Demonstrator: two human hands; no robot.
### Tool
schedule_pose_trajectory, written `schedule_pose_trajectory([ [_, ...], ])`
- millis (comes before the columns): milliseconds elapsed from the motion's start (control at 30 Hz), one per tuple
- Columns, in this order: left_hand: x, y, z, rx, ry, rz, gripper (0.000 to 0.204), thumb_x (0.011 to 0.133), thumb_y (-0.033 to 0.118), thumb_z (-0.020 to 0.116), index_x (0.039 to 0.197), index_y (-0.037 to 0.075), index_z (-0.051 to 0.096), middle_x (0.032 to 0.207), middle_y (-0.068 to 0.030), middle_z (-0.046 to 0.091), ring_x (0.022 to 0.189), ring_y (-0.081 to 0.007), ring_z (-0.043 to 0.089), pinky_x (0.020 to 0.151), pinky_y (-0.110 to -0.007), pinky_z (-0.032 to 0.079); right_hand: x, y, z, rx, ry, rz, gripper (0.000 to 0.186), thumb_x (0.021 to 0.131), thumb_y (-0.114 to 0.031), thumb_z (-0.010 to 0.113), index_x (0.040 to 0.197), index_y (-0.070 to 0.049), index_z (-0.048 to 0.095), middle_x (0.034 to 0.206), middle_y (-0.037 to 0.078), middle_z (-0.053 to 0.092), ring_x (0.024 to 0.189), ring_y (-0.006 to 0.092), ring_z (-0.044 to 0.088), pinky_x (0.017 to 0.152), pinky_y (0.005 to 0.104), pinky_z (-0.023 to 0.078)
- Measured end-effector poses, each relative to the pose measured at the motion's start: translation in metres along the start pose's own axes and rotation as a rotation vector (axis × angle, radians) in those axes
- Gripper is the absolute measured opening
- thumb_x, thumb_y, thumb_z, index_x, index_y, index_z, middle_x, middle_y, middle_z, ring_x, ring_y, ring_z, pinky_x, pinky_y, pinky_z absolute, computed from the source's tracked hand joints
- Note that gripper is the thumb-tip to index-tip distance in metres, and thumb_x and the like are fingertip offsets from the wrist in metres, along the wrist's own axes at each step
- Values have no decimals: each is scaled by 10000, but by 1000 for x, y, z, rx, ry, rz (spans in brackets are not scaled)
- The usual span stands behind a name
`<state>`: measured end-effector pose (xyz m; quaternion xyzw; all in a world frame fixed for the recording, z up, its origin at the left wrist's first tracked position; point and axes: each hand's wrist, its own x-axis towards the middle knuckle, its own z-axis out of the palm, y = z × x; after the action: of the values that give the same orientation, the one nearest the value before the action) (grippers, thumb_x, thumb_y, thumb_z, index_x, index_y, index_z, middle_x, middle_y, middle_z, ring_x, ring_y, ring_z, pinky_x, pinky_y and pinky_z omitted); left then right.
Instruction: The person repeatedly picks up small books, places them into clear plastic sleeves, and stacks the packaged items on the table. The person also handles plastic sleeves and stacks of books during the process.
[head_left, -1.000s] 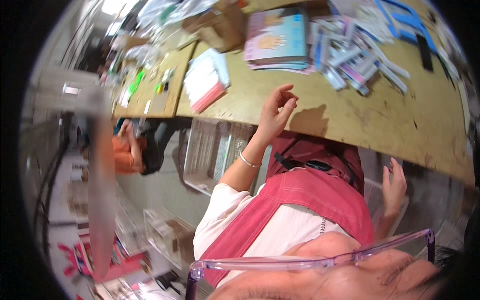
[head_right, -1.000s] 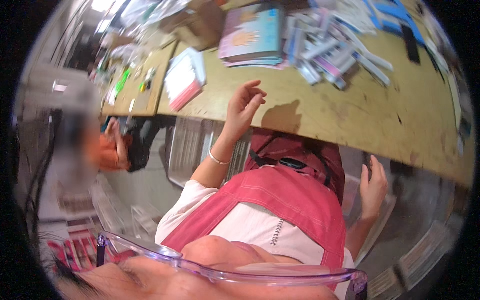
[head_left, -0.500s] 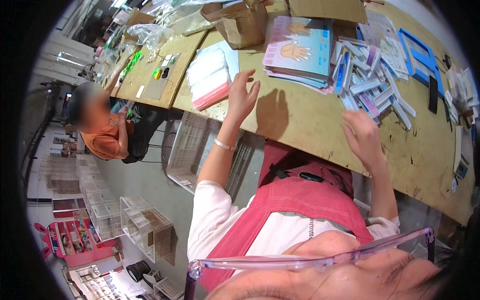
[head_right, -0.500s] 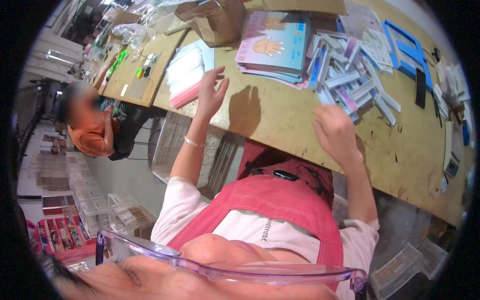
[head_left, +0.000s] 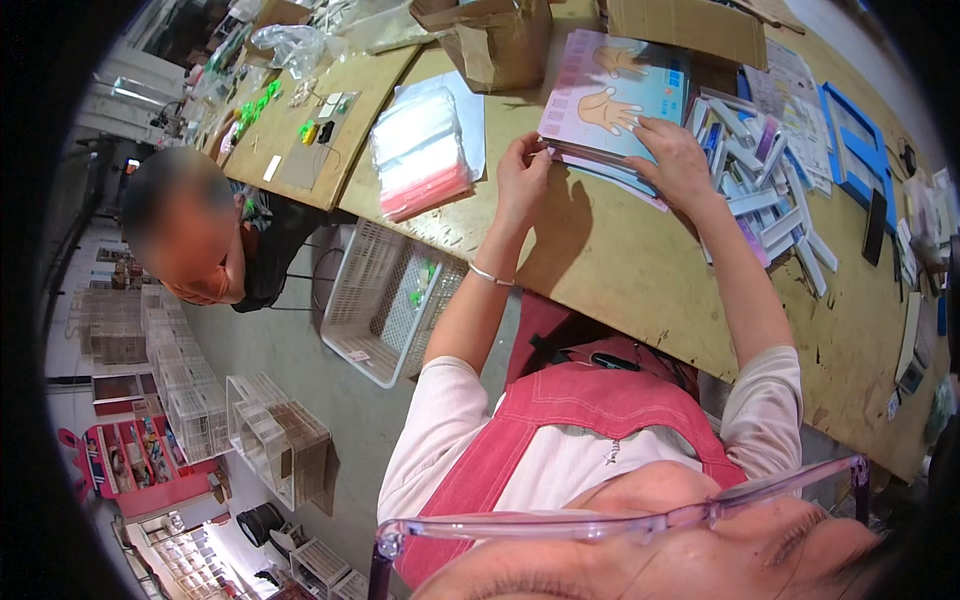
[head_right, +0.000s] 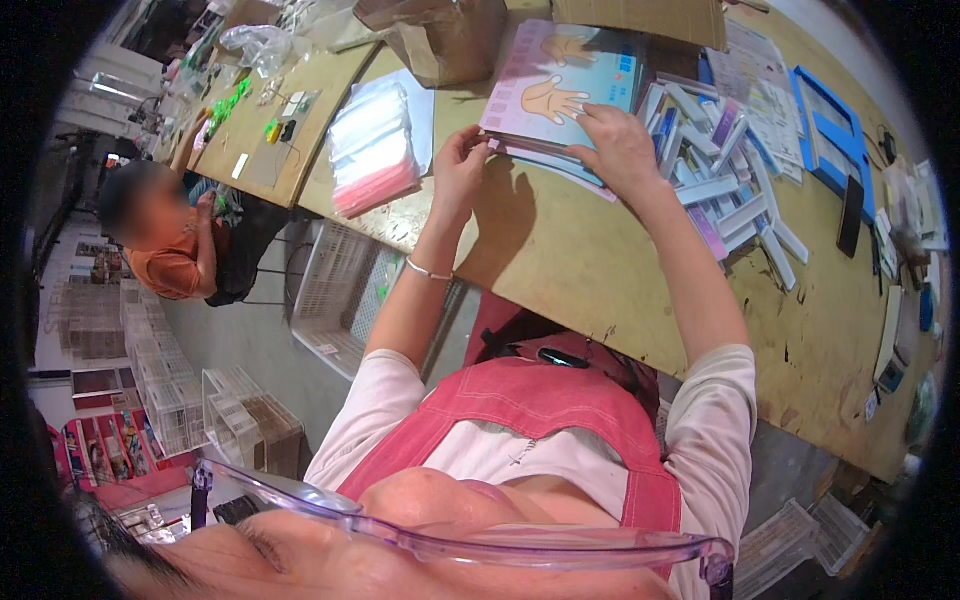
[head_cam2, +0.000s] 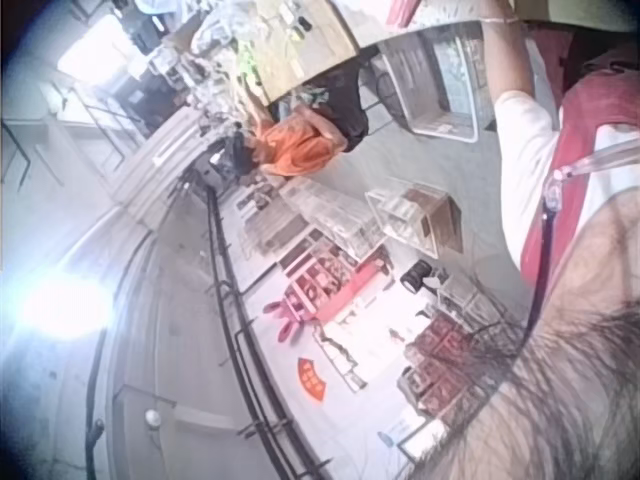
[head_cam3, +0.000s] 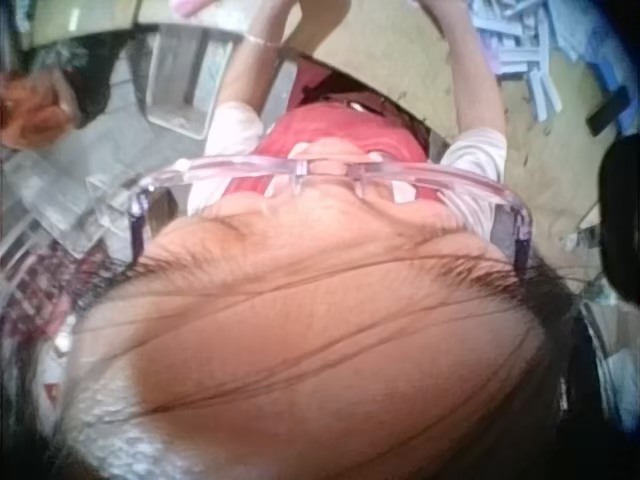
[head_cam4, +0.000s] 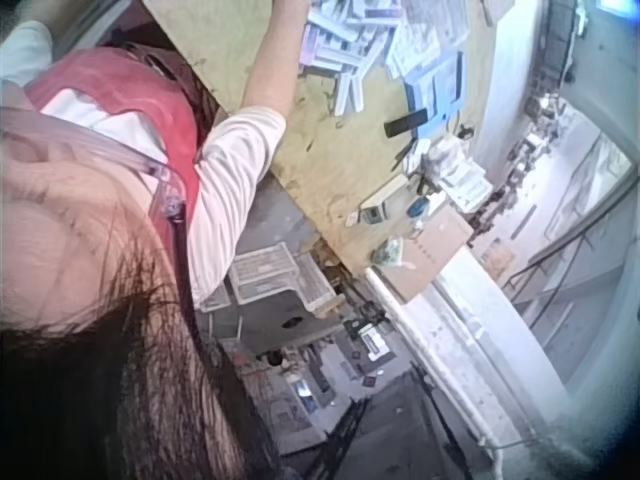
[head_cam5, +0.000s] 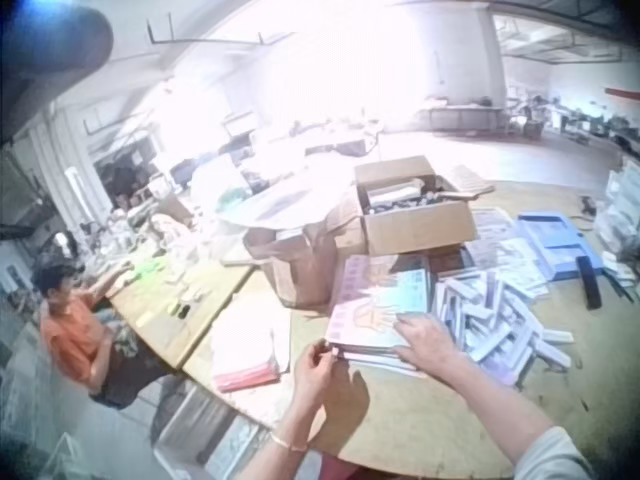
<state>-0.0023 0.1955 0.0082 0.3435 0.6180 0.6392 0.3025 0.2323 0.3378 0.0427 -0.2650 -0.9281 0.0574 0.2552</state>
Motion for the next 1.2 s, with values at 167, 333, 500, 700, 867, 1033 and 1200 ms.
schedule_pose_trajectory([
  [167, -3, 3, 3, -123, -7, 6, 432, 1007, 70, 644, 1405, -77, 566, 1198, -109, 706, 1031, -142, 680, 870, -266, 516, 6, 1, -14, 80, -71, 43, 447, 878, -345, 811, 1190, -28, 764, 1355, 172, 701, 1256, 347, 645, 1055, 430, 517],
  [333, -5, 15, 6, -191, -21, 27, 443, 1009, 78, 649, 1422, -52, 555, 1230, -90, 692, 1024, -137, 682, 869, -273, 512, 9, 1, -20, 114, -108, 81, 429, 894, -363, 799, 1167, -33, 779, 1344, 170, 709, 1227, 348, 658, 1039, 426, 525],
  [500, -4, 11, 3, -285, -27, -21, 446, 1021, 95, 655, 1432, -28, 533, 1239, -85, 682, 1040, -143, 692, 872, -281, 521, 16, -2, -27, 201, -144, 128, 357, 927, -343, 770, 1103, -34, 793, 1255, 174, 738, 1175, 357, 673, 1004, 434, 534],
  [700, -10, 22, 10, -343, 24, -15, 447, 1038, 74, 646, 1449, -25, 501, 1260, -96, 666, 1033, -156, 692, 892, -279, 535, 15, 17, -10, 67, 68, 87, 210, 1012, -248, 659, 1096, -65, 720, 968, 187, 741, 867, 391, 719, 737, 469, 571],
  [867, -49, 28, 27, 214, -49, 426, 526, 990, -1, 660, 1485, -32, 485, 1261, -138, 654, 1175, -225, 643, 1014, -319, 521, 4, -15, -40, 187, 633, 156, 116, 1021, -102, 655, 1132, -76, 635, 881, 229, 685, 776, 394, 715, 643, 436, 571],
  [1033, -109, 68, 55, 600, -52, 901, 703, 868, 11, 738, 1530, 28, 502, 1533, -232, 527, 1396, -404, 517, 1171, -518, 371, -70, -90, -60, 1028, 717, 520, 144, 1049, -21, 577, 1190, 11, 582, 1039, 76, 707, 901, 145, 697, 726, 291, 560],
  [1200, -163, 57, 32, 590, -142, 880, 460, 912, 22, 684, 1366, 90, 695, 1499, -161, 609, 1401, -368, 558, 1149, -565, 362, -144, -168, -79, 1283, 485, 627, 248, 1045, -52, 618, 1275, 38, 594, 1083, 69, 716, 906, 99, 670, 774, 229, 536],
])
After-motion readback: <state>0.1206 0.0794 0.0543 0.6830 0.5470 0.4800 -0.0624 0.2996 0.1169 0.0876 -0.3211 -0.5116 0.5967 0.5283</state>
